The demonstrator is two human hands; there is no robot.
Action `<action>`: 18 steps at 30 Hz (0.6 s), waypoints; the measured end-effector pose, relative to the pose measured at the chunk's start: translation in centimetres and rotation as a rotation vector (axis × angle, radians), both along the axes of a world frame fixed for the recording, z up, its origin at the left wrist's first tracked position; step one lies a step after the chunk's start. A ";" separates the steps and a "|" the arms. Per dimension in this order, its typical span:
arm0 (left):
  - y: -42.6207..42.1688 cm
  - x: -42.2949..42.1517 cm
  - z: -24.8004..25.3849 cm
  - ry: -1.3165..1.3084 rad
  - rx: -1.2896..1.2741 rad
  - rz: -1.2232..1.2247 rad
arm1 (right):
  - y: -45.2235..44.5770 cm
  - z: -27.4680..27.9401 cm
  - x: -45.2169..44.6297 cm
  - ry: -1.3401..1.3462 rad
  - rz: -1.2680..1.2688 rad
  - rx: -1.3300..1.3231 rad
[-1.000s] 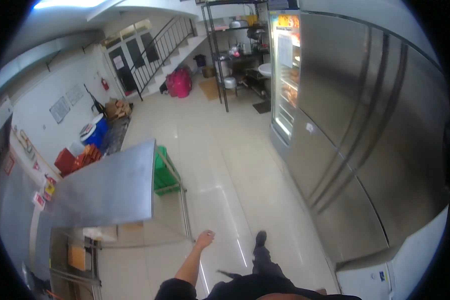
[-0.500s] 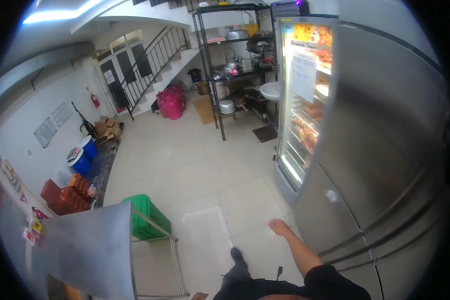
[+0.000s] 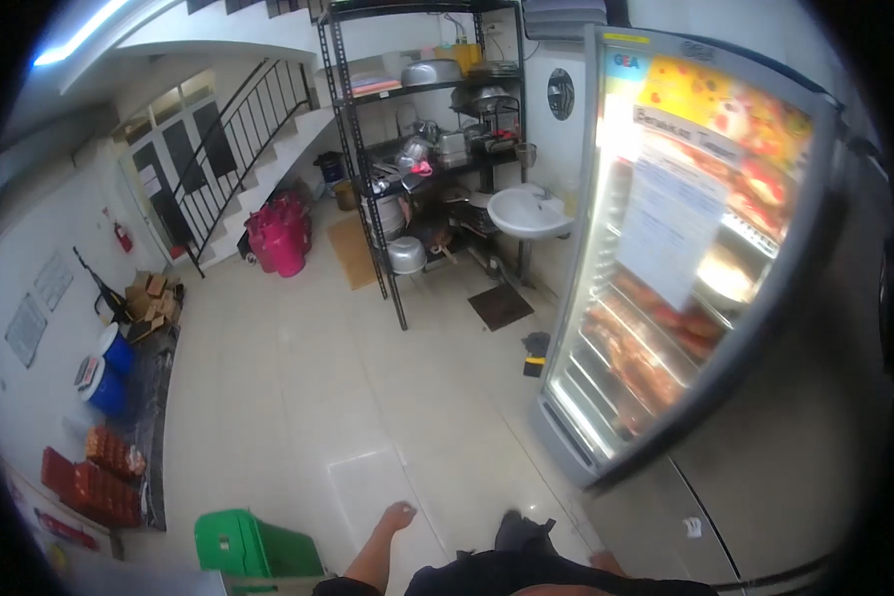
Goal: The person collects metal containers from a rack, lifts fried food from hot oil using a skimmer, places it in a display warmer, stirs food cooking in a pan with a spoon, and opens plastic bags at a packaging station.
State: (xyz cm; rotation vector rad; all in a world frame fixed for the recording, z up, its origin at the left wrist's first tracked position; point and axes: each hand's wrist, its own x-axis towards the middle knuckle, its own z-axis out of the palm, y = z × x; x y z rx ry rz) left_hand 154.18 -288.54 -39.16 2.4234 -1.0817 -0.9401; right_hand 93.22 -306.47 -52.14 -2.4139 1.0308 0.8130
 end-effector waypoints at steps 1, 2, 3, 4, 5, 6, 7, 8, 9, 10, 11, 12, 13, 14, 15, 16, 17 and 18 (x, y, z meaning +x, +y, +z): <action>-4.2 1.8 1.5 0.019 -0.088 0.029 | 0.0 0.7 -2.0 0.076 -0.094 0.015; -8.5 3.9 2.1 0.072 -0.117 0.050 | -1.5 1.2 -2.0 0.136 -0.110 0.016; -12.7 6.0 2.3 0.128 -0.146 0.071 | -3.2 1.4 -1.3 0.185 -0.116 0.027; -16.5 8.0 2.1 0.185 -0.178 0.091 | -5.4 1.4 0.1 0.216 -0.122 0.038; -19.4 9.7 1.6 0.230 -0.171 0.119 | -8.2 1.1 2.2 0.229 -0.120 0.055; -21.5 11.1 1.1 0.279 -0.157 0.151 | -11.2 0.6 4.9 0.233 -0.109 0.073; -23.7 12.7 -0.3 0.326 -0.144 0.188 | -14.9 0.1 7.8 0.223 -0.098 0.084; -25.4 13.8 -1.8 0.375 -0.103 0.181 | -19.0 -0.7 11.2 0.207 -0.080 0.091; -25.4 15.4 -4.0 0.411 -0.047 0.178 | -23.6 -1.5 15.2 0.174 -0.052 0.089; -25.5 17.6 -4.8 0.442 0.005 0.177 | -28.7 -2.1 19.9 0.130 -0.012 0.079; -25.3 19.3 -5.7 0.472 0.113 0.183 | -34.3 -2.6 25.2 0.079 0.036 0.064; -25.5 20.4 -6.0 0.513 0.219 0.186 | -40.5 -3.3 31.3 -0.002 0.089 0.029; -25.1 21.1 -6.4 0.573 0.258 0.357 | -46.9 -3.7 38.0 -0.106 0.139 -0.022; -24.5 22.0 -7.1 0.637 0.298 0.523 | -52.8 -3.6 44.6 -0.251 0.187 -0.099; -22.5 22.9 -8.6 0.767 0.224 0.629 | -58.6 -3.2 51.2 -0.519 0.249 -0.264; -22.0 24.4 -9.9 0.893 0.146 0.731 | -62.2 6.5 59.7 -0.488 0.017 0.012; -23.4 25.6 -9.8 0.849 0.293 0.776 | -65.1 11.0 65.6 -0.814 0.027 -0.125; -24.7 26.8 -9.7 0.810 0.439 0.821 | -67.2 17.6 72.0 -0.773 -0.058 -0.087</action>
